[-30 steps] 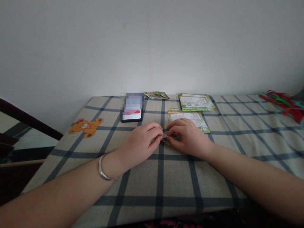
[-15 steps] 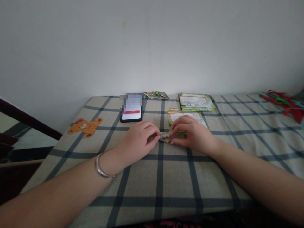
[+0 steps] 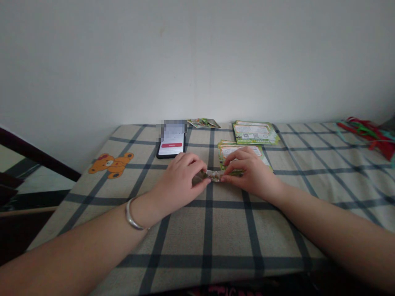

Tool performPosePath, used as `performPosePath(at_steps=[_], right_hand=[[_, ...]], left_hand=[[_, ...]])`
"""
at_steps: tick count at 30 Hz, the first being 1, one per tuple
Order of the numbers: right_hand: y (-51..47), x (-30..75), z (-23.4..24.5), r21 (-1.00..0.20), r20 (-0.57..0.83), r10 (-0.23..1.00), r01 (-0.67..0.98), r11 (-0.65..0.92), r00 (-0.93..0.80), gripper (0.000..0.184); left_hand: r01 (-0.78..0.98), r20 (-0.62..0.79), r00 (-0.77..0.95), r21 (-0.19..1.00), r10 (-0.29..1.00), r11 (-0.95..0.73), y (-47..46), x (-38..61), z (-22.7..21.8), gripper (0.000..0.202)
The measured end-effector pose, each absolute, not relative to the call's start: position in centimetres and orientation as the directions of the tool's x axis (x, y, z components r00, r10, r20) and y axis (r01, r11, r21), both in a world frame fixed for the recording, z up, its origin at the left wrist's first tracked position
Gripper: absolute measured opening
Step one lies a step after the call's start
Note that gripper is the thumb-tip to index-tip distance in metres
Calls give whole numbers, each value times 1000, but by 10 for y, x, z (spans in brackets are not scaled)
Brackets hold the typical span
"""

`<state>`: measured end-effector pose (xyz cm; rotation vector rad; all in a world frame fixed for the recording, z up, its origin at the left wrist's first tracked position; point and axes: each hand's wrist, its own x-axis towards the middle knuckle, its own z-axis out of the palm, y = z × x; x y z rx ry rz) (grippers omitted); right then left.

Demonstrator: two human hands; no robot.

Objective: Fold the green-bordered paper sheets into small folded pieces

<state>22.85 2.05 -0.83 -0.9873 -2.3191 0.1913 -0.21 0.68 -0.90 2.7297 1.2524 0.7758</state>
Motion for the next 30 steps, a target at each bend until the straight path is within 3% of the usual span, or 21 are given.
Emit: performPosePath(at_steps=[7, 11, 17, 22, 24, 30], right_hand=[[19, 226, -9, -385, 412, 649, 524, 760, -639, 9], [20, 227, -9, -335, 467, 597, 495, 802, -652, 7], [16, 227, -6, -91, 535, 398, 418, 904, -745, 12], [13, 231, -1, 161, 483, 254, 370, 915, -838, 20], [15, 231, -1, 123, 469, 302, 400, 908, -830, 18], [21, 229, -6, -163, 470, 494, 478, 863, -732, 20]], left_hand=[[625, 477, 651, 102, 590, -774, 3, -3, -5, 13], [592, 450, 712, 29, 540, -805, 3, -4, -5, 15], [583, 401, 737, 29, 544, -812, 7, -5, -7, 10], [599, 404, 715, 67, 570, -798, 8, -7, -6, 8], [603, 398, 709, 86, 582, -793, 8, -7, -5, 8], [597, 398, 686, 169, 608, -784, 10, -5, -4, 14]])
